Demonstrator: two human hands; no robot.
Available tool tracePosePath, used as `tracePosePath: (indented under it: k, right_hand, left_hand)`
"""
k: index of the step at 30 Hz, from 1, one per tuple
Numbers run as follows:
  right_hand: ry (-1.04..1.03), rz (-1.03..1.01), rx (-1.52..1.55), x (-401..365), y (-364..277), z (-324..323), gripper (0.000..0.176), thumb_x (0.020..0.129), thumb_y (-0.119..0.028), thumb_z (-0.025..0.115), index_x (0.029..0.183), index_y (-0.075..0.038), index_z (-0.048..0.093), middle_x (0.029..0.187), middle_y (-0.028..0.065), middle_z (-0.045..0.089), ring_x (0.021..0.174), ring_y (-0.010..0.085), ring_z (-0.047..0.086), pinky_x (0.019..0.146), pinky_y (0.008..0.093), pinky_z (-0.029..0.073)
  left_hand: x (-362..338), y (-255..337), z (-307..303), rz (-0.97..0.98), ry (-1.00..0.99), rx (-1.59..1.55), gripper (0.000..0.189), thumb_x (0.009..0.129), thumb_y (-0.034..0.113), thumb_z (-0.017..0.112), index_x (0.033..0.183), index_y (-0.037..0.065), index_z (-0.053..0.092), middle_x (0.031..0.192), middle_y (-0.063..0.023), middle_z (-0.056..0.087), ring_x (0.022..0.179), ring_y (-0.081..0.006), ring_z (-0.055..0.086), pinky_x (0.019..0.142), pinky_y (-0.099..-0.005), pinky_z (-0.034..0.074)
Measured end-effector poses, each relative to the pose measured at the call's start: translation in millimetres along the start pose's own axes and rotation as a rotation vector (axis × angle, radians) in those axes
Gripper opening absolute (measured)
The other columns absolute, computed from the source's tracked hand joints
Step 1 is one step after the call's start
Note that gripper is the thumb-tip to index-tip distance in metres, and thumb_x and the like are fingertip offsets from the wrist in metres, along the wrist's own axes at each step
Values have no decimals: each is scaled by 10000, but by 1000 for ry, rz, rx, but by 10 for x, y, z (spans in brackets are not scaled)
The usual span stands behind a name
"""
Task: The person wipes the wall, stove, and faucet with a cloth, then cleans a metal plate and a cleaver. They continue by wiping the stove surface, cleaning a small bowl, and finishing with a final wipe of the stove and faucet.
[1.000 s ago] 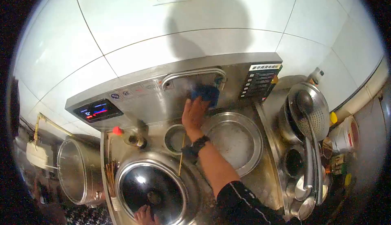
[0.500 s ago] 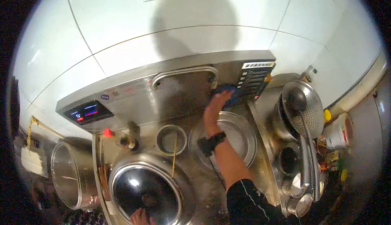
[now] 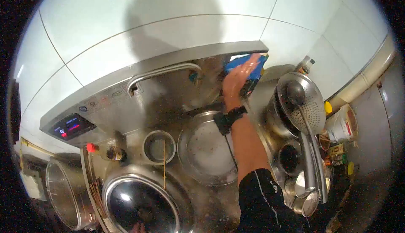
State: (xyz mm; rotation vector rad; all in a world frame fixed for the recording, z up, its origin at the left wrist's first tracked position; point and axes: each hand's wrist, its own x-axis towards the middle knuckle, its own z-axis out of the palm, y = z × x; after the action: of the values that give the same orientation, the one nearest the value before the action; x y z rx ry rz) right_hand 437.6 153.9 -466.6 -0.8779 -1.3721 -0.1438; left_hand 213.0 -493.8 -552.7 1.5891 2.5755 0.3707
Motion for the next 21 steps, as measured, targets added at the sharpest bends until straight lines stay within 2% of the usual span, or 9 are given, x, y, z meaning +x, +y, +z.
tracePosePath:
  k: [2,5,8,10,12,14,18,19,21]
  right_hand:
    - [94,132,211,-118,270,-36,549,982,-81,286,1474,44,75,1551,211,116,1427,331,154,1172,422,76]
    - [181,226,-30,-499,772,108,579,1010,-223,323,1470,47,96,1543,194,154,1384,302,244,1157,409,125]
    - [-791,364,-1146,-920,656,239,504,978,-210,394,1405,41,303,1488,225,249,1331,320,337,1097,456,268]
    - [-1181,350,-1538,-1296,499,289,591,930,-317,467,1397,31,367,1467,220,311,1325,341,347,1078,501,297]
    - [-1221,-6,-1491,-1530,-273,144,523,915,-296,468,1341,6,442,1341,166,446,1256,353,403,1014,540,334]
    - [-1256,-60,-1214,-1774,-719,226,382,916,-195,454,1243,-19,546,1150,111,575,1139,353,487,909,562,406]
    - [-1383,151,-904,-1517,-1320,214,458,771,-292,670,1117,4,620,1170,198,612,1123,358,563,947,475,442]
    - [-1316,41,-742,-1600,-1305,143,363,755,-243,686,1013,7,640,1041,187,642,1009,359,603,871,440,479]
    - [-1026,354,-304,-1743,-1153,163,234,709,-142,732,846,32,655,817,183,658,796,380,637,703,386,529]
  left_hand:
    - [-9,-29,-10,-3,-8,6,436,912,314,530,1244,34,571,1276,-191,526,1181,-374,470,1030,-546,285]
    - [21,-8,-26,-22,-19,27,430,907,295,539,1248,34,569,1277,-192,528,1177,-373,477,1027,-546,294]
    - [56,12,-21,-35,-24,35,435,904,288,546,1254,31,565,1284,-185,529,1177,-372,478,1025,-547,300]
    - [29,-12,-22,-5,-21,21,444,901,293,550,1257,27,563,1288,-181,528,1180,-372,477,1026,-547,299]
    - [31,-35,-11,31,27,13,448,892,294,560,1250,24,568,1284,-172,534,1176,-371,479,1023,-543,303]
    - [12,-54,29,32,45,0,450,899,313,549,1242,23,573,1278,-171,538,1171,-371,481,1016,-542,311]
    - [-23,-53,44,35,37,47,486,923,392,498,1232,25,577,1256,-170,549,1150,-369,488,987,-538,340]
    - [-36,-65,74,44,34,48,486,923,392,498,1232,25,577,1256,-170,549,1150,-369,488,987,-538,340]
    - [-68,-125,133,73,117,-34,541,920,451,475,1237,23,568,1251,-171,545,1134,-372,489,979,-540,341]
